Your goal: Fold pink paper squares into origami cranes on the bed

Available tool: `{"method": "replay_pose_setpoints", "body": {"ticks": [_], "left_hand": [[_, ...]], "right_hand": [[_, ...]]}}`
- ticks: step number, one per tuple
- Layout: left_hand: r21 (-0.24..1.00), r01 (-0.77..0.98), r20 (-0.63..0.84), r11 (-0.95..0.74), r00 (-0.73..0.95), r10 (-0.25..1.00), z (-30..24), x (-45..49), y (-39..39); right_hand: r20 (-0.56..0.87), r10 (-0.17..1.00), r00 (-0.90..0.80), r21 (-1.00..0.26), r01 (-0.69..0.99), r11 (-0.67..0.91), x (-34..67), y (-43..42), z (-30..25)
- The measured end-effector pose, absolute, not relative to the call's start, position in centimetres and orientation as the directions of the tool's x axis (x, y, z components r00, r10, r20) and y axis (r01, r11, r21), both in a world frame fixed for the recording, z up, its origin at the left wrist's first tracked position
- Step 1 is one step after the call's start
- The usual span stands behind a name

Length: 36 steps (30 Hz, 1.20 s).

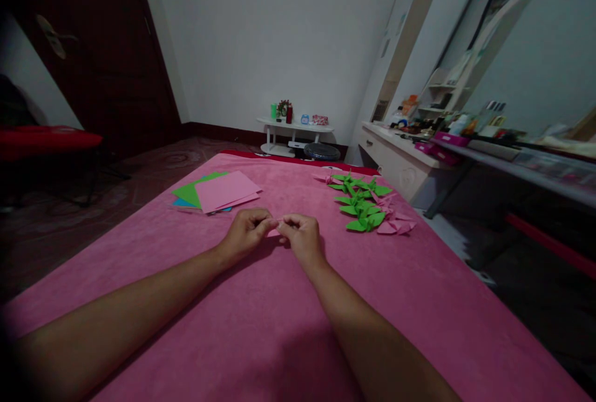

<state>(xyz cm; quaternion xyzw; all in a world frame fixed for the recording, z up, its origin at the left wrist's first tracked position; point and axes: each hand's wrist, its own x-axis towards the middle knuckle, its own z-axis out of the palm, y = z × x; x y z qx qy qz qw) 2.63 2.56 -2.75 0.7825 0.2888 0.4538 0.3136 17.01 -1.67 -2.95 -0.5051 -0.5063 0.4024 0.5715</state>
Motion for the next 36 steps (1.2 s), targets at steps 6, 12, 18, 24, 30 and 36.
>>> {"method": "replay_pose_setpoints", "body": {"ticks": [6, 12, 18, 24, 30, 36], "left_hand": [[0.820, 0.147, 0.465, -0.553, 0.391, 0.794, -3.06, 2.84, 2.71], [0.816, 0.207, 0.457, -0.539, 0.341, 0.822, -3.12, 2.75, 2.99], [0.805, 0.188, 0.489, -0.563, 0.329, 0.808, -2.75, 2.72, 2.76], [0.818, 0.168, 0.480, -0.551, 0.330, 0.813, -3.01, 2.77, 2.88], [0.834, 0.129, 0.459, -0.536, 0.376, 0.805, -3.21, 2.81, 2.89], [0.883, 0.038, 0.416, -0.468, 0.396, 0.818, -3.28, 3.29, 3.08]], "right_hand": [[0.170, 0.971, 0.171, -0.985, 0.024, 0.168, 17.18, -1.43, -3.26], [0.169, 0.970, 0.174, -0.984, -0.021, 0.175, 17.56, -1.38, -3.16], [0.112, 0.980, 0.165, -0.990, -0.071, 0.125, 17.36, -1.41, -3.09], [0.163, 0.972, 0.168, -0.986, -0.009, 0.167, 17.65, -1.01, -3.80], [0.216, 0.959, 0.183, -0.968, 0.173, 0.185, 17.41, -1.28, -3.69], [0.255, 0.937, 0.240, -0.960, 0.176, 0.217, 17.05, -1.69, -3.30]]}}
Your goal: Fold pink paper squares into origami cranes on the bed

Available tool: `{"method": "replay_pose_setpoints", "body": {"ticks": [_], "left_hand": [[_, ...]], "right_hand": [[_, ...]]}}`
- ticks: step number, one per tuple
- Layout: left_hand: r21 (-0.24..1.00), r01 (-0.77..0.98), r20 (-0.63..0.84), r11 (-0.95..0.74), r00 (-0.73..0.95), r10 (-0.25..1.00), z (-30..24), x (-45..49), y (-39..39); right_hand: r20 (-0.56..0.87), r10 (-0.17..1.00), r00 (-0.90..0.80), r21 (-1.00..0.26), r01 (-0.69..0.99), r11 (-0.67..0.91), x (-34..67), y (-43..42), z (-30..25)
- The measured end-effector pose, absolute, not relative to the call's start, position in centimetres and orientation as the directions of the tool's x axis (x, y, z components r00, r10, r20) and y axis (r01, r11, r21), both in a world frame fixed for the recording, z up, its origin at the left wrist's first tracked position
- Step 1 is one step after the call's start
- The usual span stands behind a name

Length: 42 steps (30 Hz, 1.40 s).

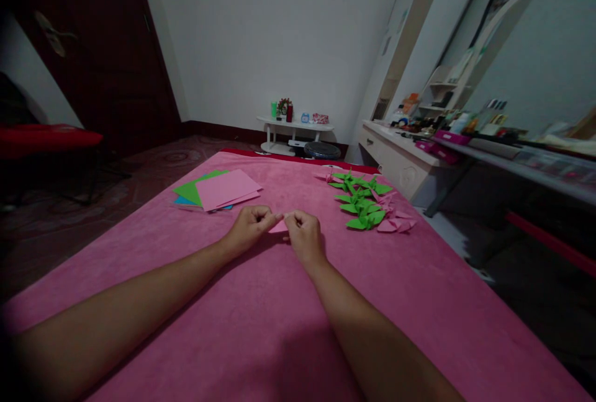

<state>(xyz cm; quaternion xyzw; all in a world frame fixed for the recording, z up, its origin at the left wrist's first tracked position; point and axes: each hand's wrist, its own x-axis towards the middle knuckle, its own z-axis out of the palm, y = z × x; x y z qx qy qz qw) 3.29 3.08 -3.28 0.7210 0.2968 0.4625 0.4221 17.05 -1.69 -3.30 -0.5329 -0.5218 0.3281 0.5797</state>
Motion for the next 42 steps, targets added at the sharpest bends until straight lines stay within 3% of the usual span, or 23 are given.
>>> {"method": "replay_pose_setpoints", "body": {"ticks": [3, 7, 12, 19, 28, 35, 39, 42], "left_hand": [[0.925, -0.039, 0.358, -0.377, 0.421, 0.834, -3.2, 3.4, 3.1], [0.983, -0.123, 0.180, -0.137, 0.476, 0.861, -3.0, 3.2, 3.0], [0.938, -0.268, 0.008, 0.219, 0.648, 0.761, -2.8, 2.8, 2.9], [0.857, -0.275, -0.075, 0.436, 0.771, 0.633, -2.6, 2.4, 3.5], [0.819, -0.219, -0.189, 0.531, 0.770, 0.609, -2.5, 2.3, 3.8], [0.819, -0.194, -0.234, 0.540, 0.746, 0.624, -2.5, 2.6, 4.2], [0.834, -0.291, -0.188, 0.468, 0.649, 0.738, -3.0, 3.0, 3.9], [0.887, -0.373, -0.073, 0.272, 0.469, 0.880, -3.2, 3.2, 3.4]], "right_hand": [[0.197, 0.954, 0.226, -0.980, 0.037, 0.194, 17.1, -1.4, -3.7], [0.186, 0.952, 0.241, -0.978, -0.046, 0.202, 17.8, -0.8, -4.0], [0.359, 0.917, 0.174, -0.929, -0.029, 0.369, 18.5, -1.1, -2.8], [0.533, 0.846, -0.016, -0.841, 0.105, 0.531, 18.1, -1.7, -1.3], [0.576, 0.816, -0.042, -0.804, 0.151, 0.575, 18.1, -1.5, -1.5], [0.631, 0.770, 0.097, -0.753, 0.313, 0.578, 17.9, -1.6, -1.2], [0.552, 0.783, 0.286, -0.825, 0.323, 0.464, 18.2, -1.3, -1.8], [0.474, 0.792, 0.385, -0.880, 0.215, 0.423, 18.5, -1.0, -2.3]]}}
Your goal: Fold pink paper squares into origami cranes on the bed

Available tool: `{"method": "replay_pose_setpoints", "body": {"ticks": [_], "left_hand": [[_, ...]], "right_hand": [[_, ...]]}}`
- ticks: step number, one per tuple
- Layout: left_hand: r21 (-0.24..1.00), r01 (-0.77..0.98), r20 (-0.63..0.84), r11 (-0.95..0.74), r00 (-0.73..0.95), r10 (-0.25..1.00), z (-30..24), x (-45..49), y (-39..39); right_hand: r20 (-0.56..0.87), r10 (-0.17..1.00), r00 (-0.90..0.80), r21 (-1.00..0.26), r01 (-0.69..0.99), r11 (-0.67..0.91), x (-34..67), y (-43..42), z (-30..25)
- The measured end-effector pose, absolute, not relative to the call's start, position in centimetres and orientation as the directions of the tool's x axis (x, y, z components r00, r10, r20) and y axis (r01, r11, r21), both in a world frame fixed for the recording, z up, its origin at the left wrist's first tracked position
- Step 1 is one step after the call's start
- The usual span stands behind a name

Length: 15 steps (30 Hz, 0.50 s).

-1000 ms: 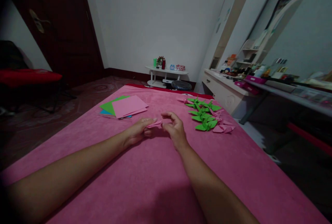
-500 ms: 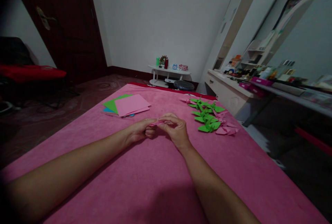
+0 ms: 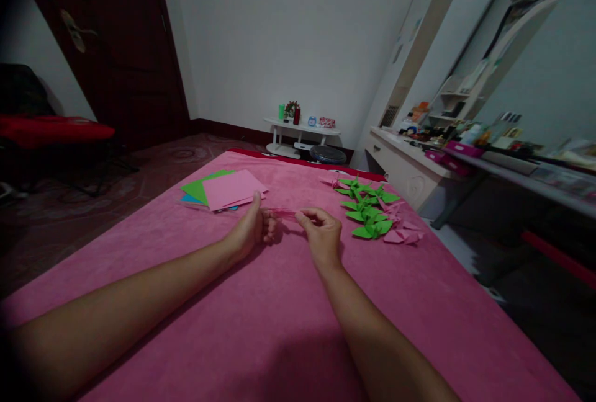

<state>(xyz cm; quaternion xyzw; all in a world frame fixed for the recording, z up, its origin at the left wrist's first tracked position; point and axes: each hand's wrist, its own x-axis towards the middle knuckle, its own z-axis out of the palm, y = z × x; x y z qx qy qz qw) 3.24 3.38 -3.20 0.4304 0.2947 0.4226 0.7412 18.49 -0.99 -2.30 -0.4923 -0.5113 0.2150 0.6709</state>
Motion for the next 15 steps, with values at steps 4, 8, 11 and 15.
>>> {"method": "replay_pose_setpoints", "body": {"ticks": [4, 8, 11, 15], "left_hand": [[0.928, -0.372, 0.175, -0.036, 0.348, 0.921, -2.8, 3.4, 2.3], [0.933, -0.360, 0.164, -0.016, 0.384, 0.909, -2.4, 3.5, 1.5], [0.879, -0.472, 0.125, 0.065, 0.361, 0.924, -2.5, 3.6, 1.5], [0.841, -0.530, 0.118, 0.110, 0.378, 0.918, -2.9, 3.4, 2.2]], "right_hand": [[0.351, 0.838, 0.418, -0.923, 0.003, 0.385, 18.2, -0.9, -2.6], [0.266, 0.870, 0.416, -0.930, -0.126, 0.345, 17.2, -1.2, -2.6], [0.224, 0.903, 0.366, -0.941, -0.158, 0.298, 16.5, -1.6, -2.6], [0.263, 0.929, 0.259, -0.954, -0.076, 0.291, 16.2, -2.1, -2.5]]}}
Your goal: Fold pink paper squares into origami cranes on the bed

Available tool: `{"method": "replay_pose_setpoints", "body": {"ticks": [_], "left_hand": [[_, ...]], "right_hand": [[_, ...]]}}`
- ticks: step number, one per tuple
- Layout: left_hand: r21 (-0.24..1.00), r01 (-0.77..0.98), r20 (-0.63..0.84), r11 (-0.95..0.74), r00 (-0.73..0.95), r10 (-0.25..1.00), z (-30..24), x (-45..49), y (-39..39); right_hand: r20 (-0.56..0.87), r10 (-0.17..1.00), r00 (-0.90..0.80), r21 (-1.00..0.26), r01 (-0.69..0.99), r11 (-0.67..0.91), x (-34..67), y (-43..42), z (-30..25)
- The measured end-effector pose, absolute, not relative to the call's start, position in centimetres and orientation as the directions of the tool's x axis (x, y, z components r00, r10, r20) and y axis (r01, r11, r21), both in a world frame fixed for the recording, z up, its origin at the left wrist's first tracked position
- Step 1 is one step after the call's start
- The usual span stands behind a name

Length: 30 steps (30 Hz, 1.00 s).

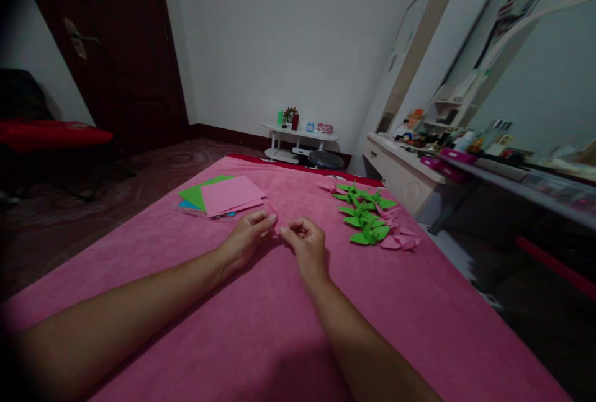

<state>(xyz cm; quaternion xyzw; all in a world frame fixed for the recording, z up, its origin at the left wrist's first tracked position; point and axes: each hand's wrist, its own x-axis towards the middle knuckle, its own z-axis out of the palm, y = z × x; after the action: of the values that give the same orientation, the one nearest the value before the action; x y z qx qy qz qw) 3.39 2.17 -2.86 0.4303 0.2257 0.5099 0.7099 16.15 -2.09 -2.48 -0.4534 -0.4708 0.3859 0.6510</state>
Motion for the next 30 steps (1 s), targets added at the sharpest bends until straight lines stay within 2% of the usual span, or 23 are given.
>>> {"method": "replay_pose_setpoints", "body": {"ticks": [5, 12, 17, 21, 27, 30], "left_hand": [[0.897, -0.437, 0.155, 0.067, 0.453, 0.878, -3.1, 2.7, 3.0], [0.940, -0.341, 0.197, -0.008, 0.523, 0.829, -2.8, 2.3, 3.0], [0.946, -0.323, 0.205, -0.023, 0.541, 0.816, -2.8, 2.3, 3.0], [0.949, -0.310, 0.221, -0.049, 0.548, 0.807, -2.8, 2.2, 2.9], [0.941, -0.338, 0.179, 0.027, 0.564, 0.806, -2.8, 2.3, 2.9], [0.943, -0.333, 0.190, 0.008, 0.556, 0.809, -2.6, 2.3, 2.8]], "right_hand": [[0.273, 0.954, 0.127, -0.957, -0.070, 0.283, 16.3, -2.4, -2.2], [0.282, 0.949, 0.139, -0.956, -0.045, 0.291, 16.5, -2.6, -2.1], [0.337, 0.928, 0.160, -0.941, 0.011, 0.339, 16.6, -2.8, -1.8], [0.326, 0.932, 0.160, -0.945, 0.019, 0.327, 16.6, -2.8, -1.8], [0.292, 0.942, 0.169, -0.955, 0.000, 0.296, 16.6, -2.8, -1.8], [0.305, 0.936, 0.178, -0.952, 0.025, 0.305, 16.6, -2.7, -1.7]]}}
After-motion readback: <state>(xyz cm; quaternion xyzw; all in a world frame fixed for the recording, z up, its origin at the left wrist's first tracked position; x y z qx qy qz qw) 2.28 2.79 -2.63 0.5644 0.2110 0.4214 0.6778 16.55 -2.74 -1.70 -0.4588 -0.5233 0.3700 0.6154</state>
